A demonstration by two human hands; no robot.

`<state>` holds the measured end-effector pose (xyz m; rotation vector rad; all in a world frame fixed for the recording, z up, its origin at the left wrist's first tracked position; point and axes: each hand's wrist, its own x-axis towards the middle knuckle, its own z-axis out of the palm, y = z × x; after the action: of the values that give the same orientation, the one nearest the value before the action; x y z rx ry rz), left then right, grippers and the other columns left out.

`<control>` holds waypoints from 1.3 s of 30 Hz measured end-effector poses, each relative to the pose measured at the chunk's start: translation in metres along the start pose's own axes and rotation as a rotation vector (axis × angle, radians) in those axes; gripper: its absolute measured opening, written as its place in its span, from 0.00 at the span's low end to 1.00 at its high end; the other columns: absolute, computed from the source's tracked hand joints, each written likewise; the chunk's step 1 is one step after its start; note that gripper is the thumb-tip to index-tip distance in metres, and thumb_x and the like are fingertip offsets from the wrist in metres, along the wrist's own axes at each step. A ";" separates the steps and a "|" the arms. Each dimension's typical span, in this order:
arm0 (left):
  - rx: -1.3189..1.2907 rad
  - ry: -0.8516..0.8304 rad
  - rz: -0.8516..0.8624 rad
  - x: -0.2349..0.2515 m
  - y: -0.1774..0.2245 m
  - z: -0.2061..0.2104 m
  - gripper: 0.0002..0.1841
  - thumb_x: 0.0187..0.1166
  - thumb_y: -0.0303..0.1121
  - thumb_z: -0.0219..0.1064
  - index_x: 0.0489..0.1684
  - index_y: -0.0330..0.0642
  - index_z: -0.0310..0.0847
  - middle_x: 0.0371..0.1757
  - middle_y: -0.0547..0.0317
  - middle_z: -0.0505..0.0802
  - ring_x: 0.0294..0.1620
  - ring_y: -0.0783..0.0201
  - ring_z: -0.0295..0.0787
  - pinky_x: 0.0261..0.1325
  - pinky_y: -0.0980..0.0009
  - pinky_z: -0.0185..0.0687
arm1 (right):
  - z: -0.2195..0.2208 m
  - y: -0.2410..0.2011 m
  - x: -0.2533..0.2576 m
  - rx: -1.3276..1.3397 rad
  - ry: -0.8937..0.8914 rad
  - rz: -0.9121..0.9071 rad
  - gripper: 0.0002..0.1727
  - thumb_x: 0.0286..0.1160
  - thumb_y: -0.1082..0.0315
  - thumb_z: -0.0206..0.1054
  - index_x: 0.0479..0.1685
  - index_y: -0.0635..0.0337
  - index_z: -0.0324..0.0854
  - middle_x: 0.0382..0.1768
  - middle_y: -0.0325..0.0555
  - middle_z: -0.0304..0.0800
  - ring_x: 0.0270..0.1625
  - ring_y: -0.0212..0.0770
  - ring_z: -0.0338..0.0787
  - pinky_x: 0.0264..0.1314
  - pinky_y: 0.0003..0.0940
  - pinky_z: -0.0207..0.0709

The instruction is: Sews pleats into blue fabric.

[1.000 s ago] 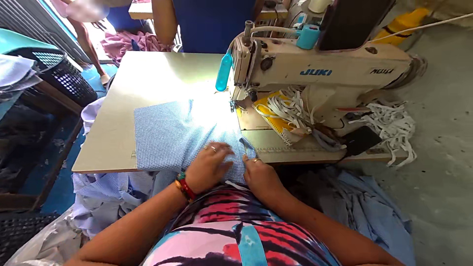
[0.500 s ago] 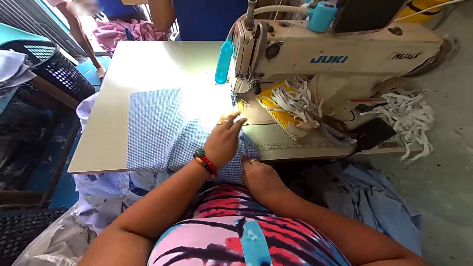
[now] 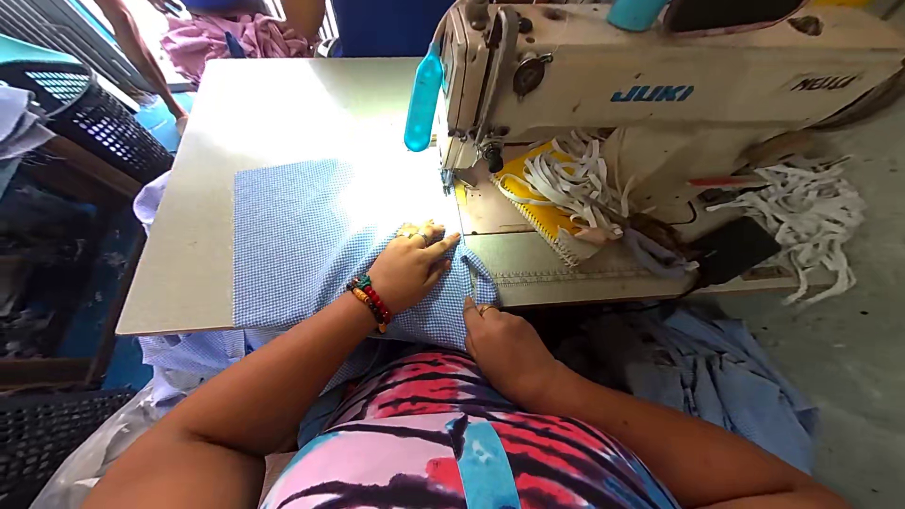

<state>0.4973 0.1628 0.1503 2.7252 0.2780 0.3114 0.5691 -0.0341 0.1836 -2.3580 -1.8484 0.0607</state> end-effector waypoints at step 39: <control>-0.259 0.249 -0.265 0.046 0.000 -0.017 0.16 0.78 0.23 0.59 0.58 0.35 0.88 0.52 0.45 0.95 0.57 0.49 0.92 0.65 0.51 0.82 | 0.004 0.017 0.071 0.125 -0.062 0.095 0.11 0.74 0.80 0.66 0.51 0.76 0.86 0.40 0.66 0.90 0.36 0.61 0.94 0.33 0.52 0.87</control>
<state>0.5366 0.1799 0.1741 2.3603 0.6155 0.5681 0.6019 0.0312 0.1816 -2.3808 -1.7043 0.2543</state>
